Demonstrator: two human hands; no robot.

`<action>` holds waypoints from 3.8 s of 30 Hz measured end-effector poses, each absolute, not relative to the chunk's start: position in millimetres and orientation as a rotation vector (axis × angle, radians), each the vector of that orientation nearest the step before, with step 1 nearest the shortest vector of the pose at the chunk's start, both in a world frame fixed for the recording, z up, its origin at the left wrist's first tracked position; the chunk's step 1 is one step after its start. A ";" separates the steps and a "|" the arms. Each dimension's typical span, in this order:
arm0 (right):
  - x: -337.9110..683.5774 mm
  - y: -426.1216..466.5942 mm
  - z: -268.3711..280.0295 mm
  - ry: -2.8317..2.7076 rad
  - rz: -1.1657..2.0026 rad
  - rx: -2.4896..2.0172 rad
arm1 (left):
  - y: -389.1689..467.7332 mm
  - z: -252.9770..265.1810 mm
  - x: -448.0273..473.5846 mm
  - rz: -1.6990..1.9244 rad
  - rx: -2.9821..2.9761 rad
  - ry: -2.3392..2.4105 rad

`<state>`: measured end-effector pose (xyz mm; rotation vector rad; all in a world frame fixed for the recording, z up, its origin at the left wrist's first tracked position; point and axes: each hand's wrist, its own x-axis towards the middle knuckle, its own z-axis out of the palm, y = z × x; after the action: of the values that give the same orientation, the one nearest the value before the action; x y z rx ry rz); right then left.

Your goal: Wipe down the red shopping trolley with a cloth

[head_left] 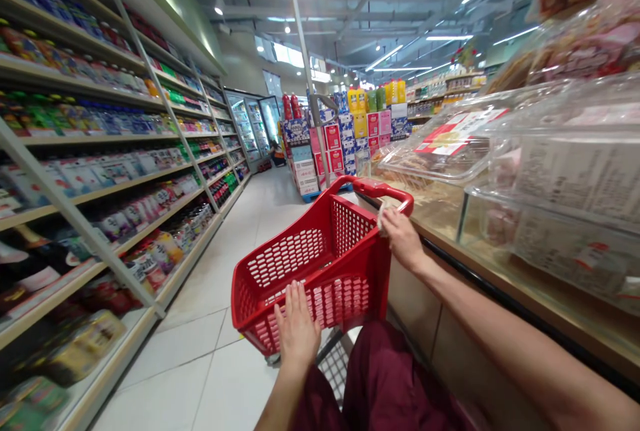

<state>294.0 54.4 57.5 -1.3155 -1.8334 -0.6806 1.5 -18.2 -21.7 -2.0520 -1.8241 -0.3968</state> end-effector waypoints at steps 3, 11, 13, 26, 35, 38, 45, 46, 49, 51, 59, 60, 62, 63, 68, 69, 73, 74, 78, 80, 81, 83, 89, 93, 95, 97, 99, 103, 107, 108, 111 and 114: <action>289.9 51.4 51.2 -1.984 -0.661 -1.194 | -18.5 -20.7 0.9 -0.379 -2.074 -1.833; 310.0 44.8 51.6 -1.748 -0.652 -1.309 | -18.5 -22.1 1.4 -0.372 -2.048 -1.820; 301.7 37.9 44.1 -1.864 -0.640 -1.215 | -18.5 -21.5 1.5 -0.365 -2.054 -1.817; 323.5 24.8 8.0 -1.600 -0.479 -1.266 | -21.3 -18.8 -1.9 -0.329 -2.081 -1.801; 311.5 27.9 0.5 -1.627 -0.368 -1.288 | -21.8 -15.9 -0.8 -0.310 -2.101 -1.829; 310.3 19.8 5.8 -1.602 -0.379 -1.287 | -22.0 -16.1 0.2 -0.314 -2.097 -1.833; 296.4 24.0 3.7 -1.732 -0.484 -1.251 | -22.9 -14.7 2.9 -0.336 -2.089 -1.841; 292.1 20.9 -6.0 -1.784 -0.468 -1.249 | -23.0 -14.4 2.7 -0.338 -2.096 -1.832; 286.2 16.6 -14.0 -1.779 -0.456 -1.219 | -23.1 -13.5 2.6 -0.345 -2.103 -1.834; 285.2 18.6 -4.4 -1.726 -0.474 -1.178 | -23.1 -12.7 3.2 -0.348 -2.100 -1.858; 254.8 14.1 -6.4 -1.868 -0.473 -1.093 | -24.2 -15.4 0.8 -0.369 -2.118 -1.834; 250.8 15.5 -2.8 -1.850 -0.472 -1.078 | -24.5 -15.9 0.3 -0.373 -2.113 -1.834; 245.1 19.8 4.8 -1.805 -0.475 -1.051 | -25.1 -16.0 -1.1 -0.374 -2.107 -1.841; 242.9 21.5 6.1 -1.802 -0.477 -1.036 | -25.3 -15.7 -1.9 -0.372 -2.113 -1.841; 229.6 14.2 -12.6 -1.990 -0.469 -0.941 | -25.8 -12.1 -7.7 -0.384 -2.179 -1.835; 225.0 11.7 -13.8 -2.013 -0.463 -0.924 | -25.8 -11.3 -8.2 -0.393 -2.186 -1.844; 202.1 7.8 -6.9 -1.987 -0.424 -0.899 | -26.6 -8.1 -6.7 -0.419 -2.182 -1.898; 196.8 7.2 -7.9 -1.991 -0.418 -0.901 | -27.0 -7.1 -6.4 -0.417 -2.183 -1.907; 181.5 1.3 -26.4 -2.104 -0.410 -0.883 | -29.4 -2.0 -12.9 -0.366 -2.219 -1.895; 175.3 -0.6 -29.0 -2.114 -0.412 -0.859 | -31.2 -0.4 -20.6 -0.347 -2.189 -1.929; 172.0 -0.4 -27.2 -2.099 -0.415 -0.852 | -32.3 -0.3 -24.8 -0.343 -2.161 -1.959; 165.7 1.4 -22.0 -2.067 -0.414 -0.841 | -34.5 -1.4 -32.3 -0.337 -2.113 -2.005; 146.7 1.3 -39.7 -2.128 -0.412 -0.795 | -37.4 -6.4 -46.1 -0.339 -2.183 -1.944; 126.6 3.2 -36.6 -2.129 -0.379 -0.730 | -38.2 -4.4 -54.2 -0.404 -2.097 -2.059; 118.3 5.1 -36.0 -2.142 -0.361 -0.716 | -39.7 -3.1 -57.8 -0.412 -2.074 -2.100; 112.5 4.2 -42.5 -2.178 -0.352 -0.713 | -41.7 -2.6 -61.8 -0.411 -2.104 -2.079; 106.2 0.5 -50.0 -2.233 -0.341 -0.694 | -44.0 -3.1 -67.1 -0.418 -2.133 -2.050; 78.3 -6.3 -44.5 -2.255 -0.319 -0.635 | -48.7 -5.2 -81.2 -0.451 -2.041 -2.144; 45.1 -5.9 -46.5 -2.244 -0.316 -0.619 | -52.1 -7.0 -92.5 -0.483 -1.983 -2.223; 40.1 -6.0 -52.6 -2.261 -0.321 -0.618 | -52.3 -7.2 -94.3 -0.481 -1.995 -2.227; 32.0 -7.6 -68.6 -2.299 -0.332 -0.589 | -51.8 -6.9 -97.3 -0.470 -2.048 -2.246; 26.3 -9.0 -64.1 -2.289 -0.317 -0.552 | -50.7 -4.8 -97.7 -0.496 -2.079 -2.273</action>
<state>26.3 -9.0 -64.1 -0.5516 -2.2889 -0.3170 -97.7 -50.7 -4.8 -2.0787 -2.2733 -0.4956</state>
